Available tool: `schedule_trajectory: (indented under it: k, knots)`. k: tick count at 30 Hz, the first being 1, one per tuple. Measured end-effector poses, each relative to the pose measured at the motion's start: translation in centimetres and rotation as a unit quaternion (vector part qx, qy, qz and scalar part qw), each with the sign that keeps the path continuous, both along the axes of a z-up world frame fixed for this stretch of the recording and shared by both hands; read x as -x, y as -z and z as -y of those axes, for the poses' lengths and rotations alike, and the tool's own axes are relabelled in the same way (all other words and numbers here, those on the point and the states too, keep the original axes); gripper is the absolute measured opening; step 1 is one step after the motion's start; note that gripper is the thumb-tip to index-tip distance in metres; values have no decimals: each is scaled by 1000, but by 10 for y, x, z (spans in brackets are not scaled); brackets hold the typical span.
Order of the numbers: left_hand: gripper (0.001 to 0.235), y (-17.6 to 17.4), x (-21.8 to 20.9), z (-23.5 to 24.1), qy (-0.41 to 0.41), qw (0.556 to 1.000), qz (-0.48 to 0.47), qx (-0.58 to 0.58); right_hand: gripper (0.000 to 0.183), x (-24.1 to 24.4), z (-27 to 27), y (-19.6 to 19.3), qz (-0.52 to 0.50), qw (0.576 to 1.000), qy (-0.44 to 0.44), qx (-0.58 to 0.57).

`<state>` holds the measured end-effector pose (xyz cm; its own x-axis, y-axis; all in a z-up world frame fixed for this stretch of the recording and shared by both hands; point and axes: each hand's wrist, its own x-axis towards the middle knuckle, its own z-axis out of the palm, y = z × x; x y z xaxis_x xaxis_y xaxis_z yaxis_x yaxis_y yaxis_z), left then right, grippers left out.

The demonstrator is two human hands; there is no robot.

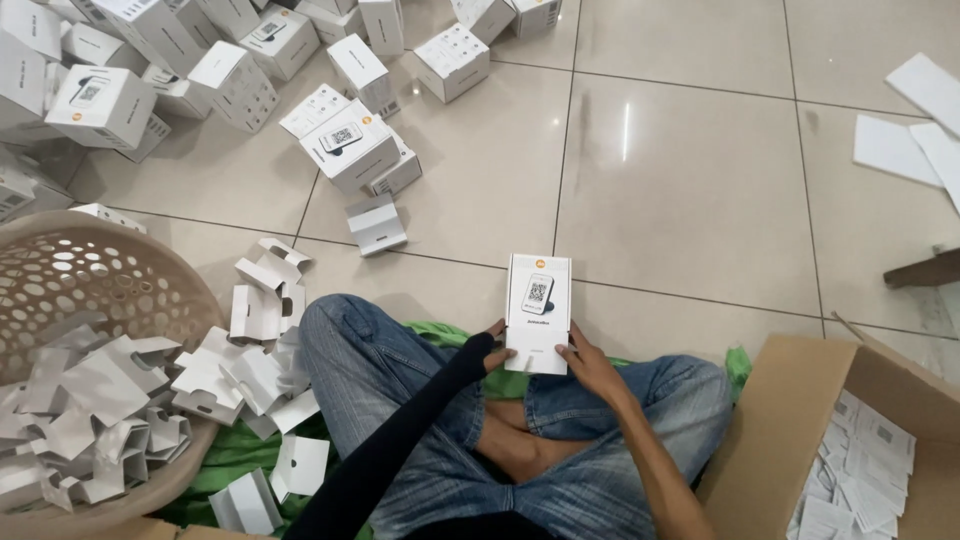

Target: The person packs instruction manuals and product documentation into small white cardboard boxes.

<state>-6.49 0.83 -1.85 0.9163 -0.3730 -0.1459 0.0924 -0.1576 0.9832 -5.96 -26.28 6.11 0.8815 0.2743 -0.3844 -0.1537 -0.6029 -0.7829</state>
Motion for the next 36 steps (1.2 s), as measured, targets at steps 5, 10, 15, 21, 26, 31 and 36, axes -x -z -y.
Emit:
schedule_trajectory:
  k: [5,10,15,21,26,31,36]
  knots:
    - [85,-7,-18,-7,20,994,24,-102,95,-23,4,-11,15,996,-77,42]
    - [86,-15,-28,-3,25,981,-15,-194,106,-24,3,-39,-37,990,-105,88]
    - [79,-27,-39,-3,70,963,-114,-233,113,-30,6,-38,-40,987,-123,100]
    - [114,-30,-33,4,36,954,27,-296,129,-25,-16,-84,5,985,-70,160]
    - [134,-43,-33,2,32,996,12,-78,135,-29,2,-52,-20,995,-83,58]
    - [131,-15,-37,-4,27,989,39,-137,131,-23,-1,-31,43,993,-67,85]
    - [126,-120,-42,0,4,976,106,-188,106,-19,4,-80,82,996,-26,39]
